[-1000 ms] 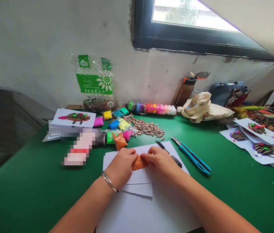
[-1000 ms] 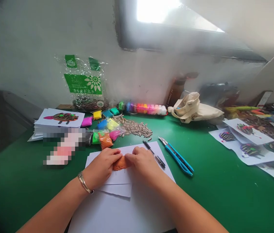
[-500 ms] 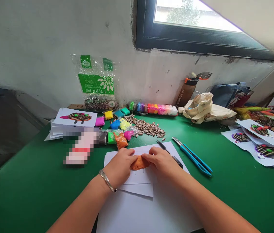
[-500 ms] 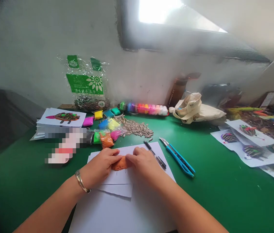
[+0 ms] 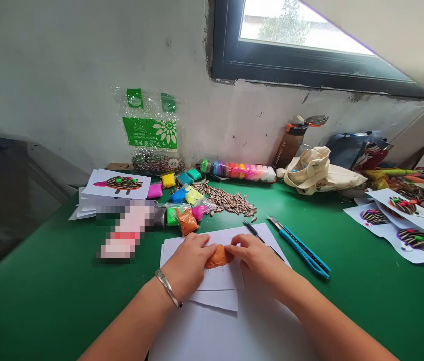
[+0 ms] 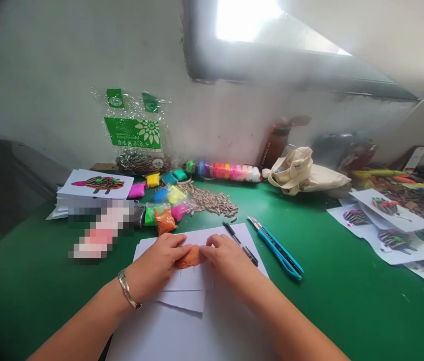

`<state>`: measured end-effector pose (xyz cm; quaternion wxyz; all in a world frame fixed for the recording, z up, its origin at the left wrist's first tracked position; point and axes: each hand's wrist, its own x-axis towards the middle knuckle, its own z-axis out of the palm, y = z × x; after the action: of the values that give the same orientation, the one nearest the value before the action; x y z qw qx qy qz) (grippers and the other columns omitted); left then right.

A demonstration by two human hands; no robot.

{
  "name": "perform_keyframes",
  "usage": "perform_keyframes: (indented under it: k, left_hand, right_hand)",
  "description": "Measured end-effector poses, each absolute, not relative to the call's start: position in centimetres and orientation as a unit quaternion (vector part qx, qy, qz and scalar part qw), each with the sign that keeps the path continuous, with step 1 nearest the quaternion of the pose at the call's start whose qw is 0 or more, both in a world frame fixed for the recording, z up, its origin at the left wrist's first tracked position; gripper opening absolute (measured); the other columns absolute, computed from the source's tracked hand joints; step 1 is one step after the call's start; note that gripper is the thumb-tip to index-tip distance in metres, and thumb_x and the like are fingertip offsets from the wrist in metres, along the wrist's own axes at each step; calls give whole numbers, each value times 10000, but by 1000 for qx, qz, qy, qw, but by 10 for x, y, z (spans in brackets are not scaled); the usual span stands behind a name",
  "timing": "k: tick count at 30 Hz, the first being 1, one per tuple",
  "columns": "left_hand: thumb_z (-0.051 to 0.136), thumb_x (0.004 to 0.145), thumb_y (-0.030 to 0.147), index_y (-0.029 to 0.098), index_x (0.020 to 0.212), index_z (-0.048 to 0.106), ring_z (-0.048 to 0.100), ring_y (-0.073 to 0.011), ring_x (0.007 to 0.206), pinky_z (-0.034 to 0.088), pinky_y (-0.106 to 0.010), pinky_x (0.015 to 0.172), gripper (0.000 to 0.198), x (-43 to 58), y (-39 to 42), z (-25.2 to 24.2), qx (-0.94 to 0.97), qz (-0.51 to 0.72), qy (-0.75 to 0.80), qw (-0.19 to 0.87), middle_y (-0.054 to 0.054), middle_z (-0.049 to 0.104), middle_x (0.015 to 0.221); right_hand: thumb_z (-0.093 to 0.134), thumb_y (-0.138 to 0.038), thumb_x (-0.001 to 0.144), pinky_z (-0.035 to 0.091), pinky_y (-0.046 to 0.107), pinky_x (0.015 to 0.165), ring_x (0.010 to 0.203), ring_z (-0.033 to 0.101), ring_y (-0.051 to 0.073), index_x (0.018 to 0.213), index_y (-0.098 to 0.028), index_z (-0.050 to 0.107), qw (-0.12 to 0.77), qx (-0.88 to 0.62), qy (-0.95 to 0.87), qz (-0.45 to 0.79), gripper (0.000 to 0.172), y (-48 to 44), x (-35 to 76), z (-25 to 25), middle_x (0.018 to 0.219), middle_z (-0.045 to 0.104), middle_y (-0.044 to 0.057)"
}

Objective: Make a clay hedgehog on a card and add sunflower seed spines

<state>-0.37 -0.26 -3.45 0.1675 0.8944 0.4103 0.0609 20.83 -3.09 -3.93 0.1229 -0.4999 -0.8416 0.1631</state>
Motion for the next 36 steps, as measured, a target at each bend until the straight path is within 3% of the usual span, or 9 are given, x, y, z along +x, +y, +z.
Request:
perform_keyframes:
  k: [8,14,23,29,36]
  left_hand:
    - [447,757,-7,220,1156,614,486,-244,1086,447,-402,936,489,1,-6,-31,898,51,409,152,-95,558,1219]
    - [434,749,-34,184,1245,552,454,-261,1143,418,-418,976,555,3,-8,-27,892,46,420,160,-115,522,1297]
    - [441,844,59,228,1192,590,466,-260,1116,425,-425,956,414,10,-11,-25,895,23,430,120,-94,548,1257]
    - [433,786,-3,205,1217,569,476,-253,1102,431,-409,954,498,7,-8,-29,895,59,420,139,-94,560,1240]
    - [419,780,8,190,1071,657,515,-236,1079,440,-374,961,417,-1,-1,-36,891,95,409,172,-84,604,1187]
  right_hand:
    - [474,-24,793,397,277,820,948,509,182,1019,-260,652,120,-498,-844,158,372,-29,207,-44,1061,573,39]
    - [425,-3,807,407,241,775,901,547,155,1050,-244,654,184,-497,-825,196,411,-28,211,-42,1013,606,39]
    - [463,-26,800,377,257,749,880,504,169,1057,-245,648,120,-498,-846,145,385,-27,207,-47,1006,581,46]
    - [444,-10,789,365,238,736,874,503,153,1064,-234,620,148,-509,-831,168,396,-28,207,-44,1021,572,37]
    - [523,-90,816,340,254,715,837,484,163,1075,-280,612,121,-500,-848,123,333,-30,203,-45,973,556,28]
